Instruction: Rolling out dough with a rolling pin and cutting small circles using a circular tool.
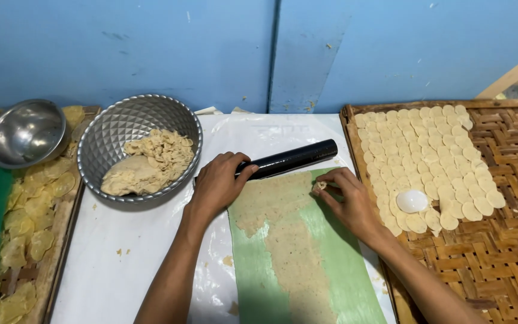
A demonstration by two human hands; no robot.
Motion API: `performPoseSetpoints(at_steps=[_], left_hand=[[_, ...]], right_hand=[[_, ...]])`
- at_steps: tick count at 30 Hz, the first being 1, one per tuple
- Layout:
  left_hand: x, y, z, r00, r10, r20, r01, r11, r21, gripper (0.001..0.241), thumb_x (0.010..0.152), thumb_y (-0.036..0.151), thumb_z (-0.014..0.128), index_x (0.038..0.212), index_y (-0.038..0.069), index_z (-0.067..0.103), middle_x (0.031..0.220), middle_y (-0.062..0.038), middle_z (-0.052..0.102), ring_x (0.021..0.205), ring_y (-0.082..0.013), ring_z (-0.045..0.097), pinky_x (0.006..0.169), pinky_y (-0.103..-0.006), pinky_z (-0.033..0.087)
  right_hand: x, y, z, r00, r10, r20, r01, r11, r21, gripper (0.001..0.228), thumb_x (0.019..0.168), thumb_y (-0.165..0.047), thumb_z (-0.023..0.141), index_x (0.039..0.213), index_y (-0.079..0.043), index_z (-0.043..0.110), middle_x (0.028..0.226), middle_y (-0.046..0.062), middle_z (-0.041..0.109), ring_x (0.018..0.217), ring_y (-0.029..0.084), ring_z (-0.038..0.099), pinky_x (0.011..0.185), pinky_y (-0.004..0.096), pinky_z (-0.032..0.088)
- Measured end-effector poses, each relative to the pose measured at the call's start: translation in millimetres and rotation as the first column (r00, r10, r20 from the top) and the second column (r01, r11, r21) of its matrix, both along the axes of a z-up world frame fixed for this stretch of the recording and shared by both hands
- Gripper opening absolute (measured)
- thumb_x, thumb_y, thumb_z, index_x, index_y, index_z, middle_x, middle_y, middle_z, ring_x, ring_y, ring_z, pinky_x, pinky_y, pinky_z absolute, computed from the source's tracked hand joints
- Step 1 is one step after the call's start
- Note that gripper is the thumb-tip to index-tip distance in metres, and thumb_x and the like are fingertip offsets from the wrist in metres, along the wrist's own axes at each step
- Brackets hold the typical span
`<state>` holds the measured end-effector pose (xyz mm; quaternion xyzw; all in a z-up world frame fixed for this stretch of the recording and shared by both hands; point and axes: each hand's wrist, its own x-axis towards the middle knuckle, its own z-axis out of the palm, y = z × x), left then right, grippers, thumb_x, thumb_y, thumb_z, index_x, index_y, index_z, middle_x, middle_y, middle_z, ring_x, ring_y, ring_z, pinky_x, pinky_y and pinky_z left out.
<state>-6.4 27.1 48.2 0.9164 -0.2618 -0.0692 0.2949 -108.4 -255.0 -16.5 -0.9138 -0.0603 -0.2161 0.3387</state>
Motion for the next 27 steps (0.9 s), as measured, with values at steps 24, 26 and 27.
performPoseSetpoints(at_steps=[24,26,27], left_hand=[[25.2,-11.7,-20.4,0.994,-0.082,-0.074,0.09,0.99,0.113,0.044,0.093,0.027,0.071,0.13,0.003,0.066,0.112,-0.021,0.07,0.116,-0.0393,0.064,0.092,-0.0524,0.054],[24.3,-12.9,-24.7,0.994,-0.098,-0.046,0.102,0.989,0.108,0.043,0.095,0.025,0.069,0.131,0.002,0.065,0.111,-0.02,0.07,0.115,-0.0383,0.064,0.093,-0.0501,0.053],[23.5,-12.9,-27.1,0.994,-0.11,-0.021,0.111,0.988,0.104,0.041,0.096,0.023,0.066,0.131,0.001,0.063,0.11,-0.02,0.069,0.114,-0.0374,0.063,0.094,-0.0479,0.052]], right_hand=[[-10.3,-2.2,10.2,0.998,0.0,-0.068,-0.023,0.946,-0.324,0.013,0.097,-0.021,0.067,0.105,-0.013,0.074,0.098,0.006,0.071,0.097,0.027,0.071,0.08,0.038,0.058],[-6.0,-6.6,4.8,0.998,0.015,-0.066,-0.036,0.945,-0.326,0.015,0.098,-0.023,0.066,0.105,-0.014,0.076,0.097,0.006,0.072,0.097,0.026,0.071,0.08,0.037,0.058],[-3.7,-8.4,1.9,0.997,0.034,-0.066,-0.054,0.944,-0.326,0.016,0.098,-0.025,0.066,0.105,-0.015,0.077,0.096,0.005,0.073,0.096,0.025,0.071,0.08,0.036,0.058]])
